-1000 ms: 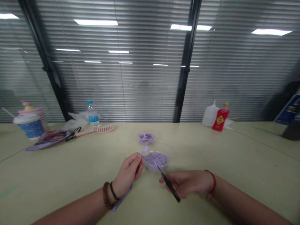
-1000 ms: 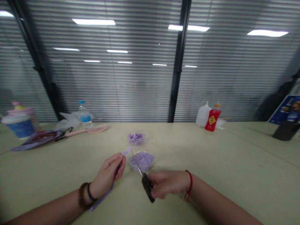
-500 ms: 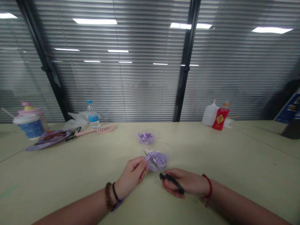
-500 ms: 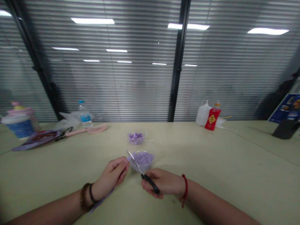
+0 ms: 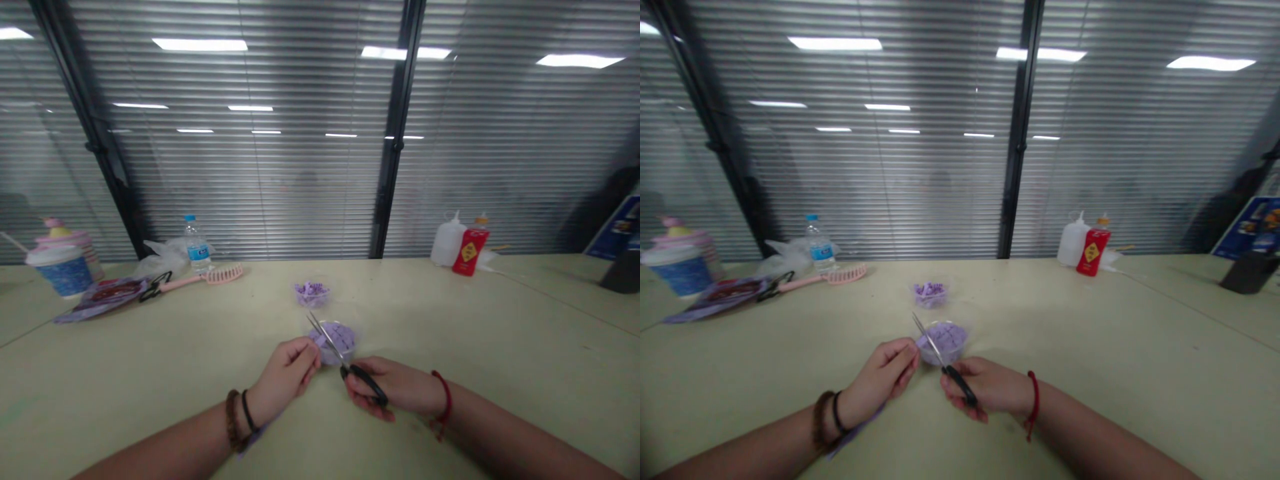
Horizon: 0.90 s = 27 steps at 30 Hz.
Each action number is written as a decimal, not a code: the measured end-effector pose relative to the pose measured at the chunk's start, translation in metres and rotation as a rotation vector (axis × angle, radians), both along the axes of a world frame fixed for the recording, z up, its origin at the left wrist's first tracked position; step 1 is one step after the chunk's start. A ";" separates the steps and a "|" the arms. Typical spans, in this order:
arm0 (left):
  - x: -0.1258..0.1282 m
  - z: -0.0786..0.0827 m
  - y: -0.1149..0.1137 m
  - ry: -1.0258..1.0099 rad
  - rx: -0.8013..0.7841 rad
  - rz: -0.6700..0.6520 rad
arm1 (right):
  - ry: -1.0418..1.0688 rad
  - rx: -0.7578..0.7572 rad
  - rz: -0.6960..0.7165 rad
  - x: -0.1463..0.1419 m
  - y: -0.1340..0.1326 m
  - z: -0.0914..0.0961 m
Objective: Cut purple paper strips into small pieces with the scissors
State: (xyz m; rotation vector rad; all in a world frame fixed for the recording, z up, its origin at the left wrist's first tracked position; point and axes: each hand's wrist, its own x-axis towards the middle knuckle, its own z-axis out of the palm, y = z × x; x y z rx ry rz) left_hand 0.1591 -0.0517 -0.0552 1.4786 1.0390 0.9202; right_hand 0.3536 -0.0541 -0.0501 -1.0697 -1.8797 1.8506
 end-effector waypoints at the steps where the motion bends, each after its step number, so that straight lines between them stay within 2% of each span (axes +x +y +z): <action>1: 0.000 0.001 0.000 -0.005 -0.004 0.002 | 0.001 0.002 -0.007 0.000 0.000 -0.001; 10: -0.006 0.005 0.005 0.052 0.004 0.105 | 0.062 0.031 -0.169 -0.002 0.001 -0.001; 17: -0.005 0.003 0.006 0.038 0.023 0.161 | 0.049 0.016 -0.212 0.000 0.000 0.000; 19: -0.005 0.003 0.007 0.018 0.020 0.187 | 0.073 -0.011 -0.195 0.003 -0.001 0.001; 23: -0.006 0.003 0.007 -0.010 0.008 0.214 | 0.079 -0.049 -0.064 0.006 -0.003 0.005; 27: -0.003 0.003 0.004 0.057 0.047 0.206 | 0.075 -0.054 -0.007 0.003 -0.005 0.005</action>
